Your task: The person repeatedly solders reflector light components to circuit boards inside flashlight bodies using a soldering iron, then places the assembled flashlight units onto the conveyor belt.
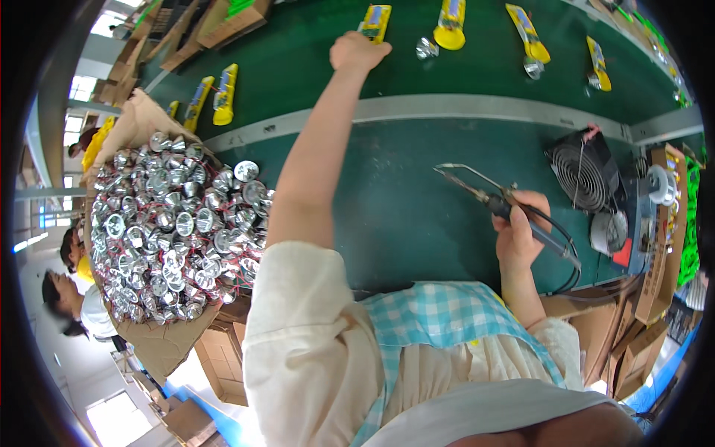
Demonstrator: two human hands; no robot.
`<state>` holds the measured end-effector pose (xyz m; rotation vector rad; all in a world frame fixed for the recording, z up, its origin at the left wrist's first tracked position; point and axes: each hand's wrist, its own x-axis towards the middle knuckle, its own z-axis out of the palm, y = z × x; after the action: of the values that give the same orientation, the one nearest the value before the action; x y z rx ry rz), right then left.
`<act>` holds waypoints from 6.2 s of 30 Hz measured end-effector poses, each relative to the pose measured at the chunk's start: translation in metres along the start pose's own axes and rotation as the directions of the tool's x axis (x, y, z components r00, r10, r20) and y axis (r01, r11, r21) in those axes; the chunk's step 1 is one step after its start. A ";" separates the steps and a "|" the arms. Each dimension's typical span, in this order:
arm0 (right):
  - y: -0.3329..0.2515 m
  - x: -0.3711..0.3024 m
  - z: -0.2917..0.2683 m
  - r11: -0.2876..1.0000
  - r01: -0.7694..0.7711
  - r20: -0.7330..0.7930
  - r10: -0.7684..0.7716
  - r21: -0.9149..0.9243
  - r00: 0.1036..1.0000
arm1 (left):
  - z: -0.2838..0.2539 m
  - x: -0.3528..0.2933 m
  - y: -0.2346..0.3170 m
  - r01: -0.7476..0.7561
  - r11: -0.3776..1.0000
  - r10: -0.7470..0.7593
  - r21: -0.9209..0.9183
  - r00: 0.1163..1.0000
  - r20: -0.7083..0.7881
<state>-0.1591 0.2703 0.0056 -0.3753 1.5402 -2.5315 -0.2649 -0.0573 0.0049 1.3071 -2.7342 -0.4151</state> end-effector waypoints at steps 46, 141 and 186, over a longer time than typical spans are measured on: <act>0.003 -0.005 0.003 0.999 -0.029 0.092 0.031 -0.017 0.995 | -0.166 -0.134 -0.281 0.040 0.848 0.260 0.529 0.837 -0.481; 0.024 -0.022 0.026 0.957 -0.154 0.250 0.216 -0.245 0.944 | -0.017 -0.251 -0.107 -0.460 0.794 0.398 -0.397 0.888 -0.232; 0.026 -0.023 0.033 0.952 -0.133 0.208 0.194 -0.275 0.959 | -0.012 -0.244 -0.107 -0.394 0.791 0.333 -0.468 0.919 -0.210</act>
<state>-0.1278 0.2365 -0.0057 -0.5308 1.7302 -2.0827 -0.0279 0.0652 -0.0026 0.6296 -2.4461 -0.9013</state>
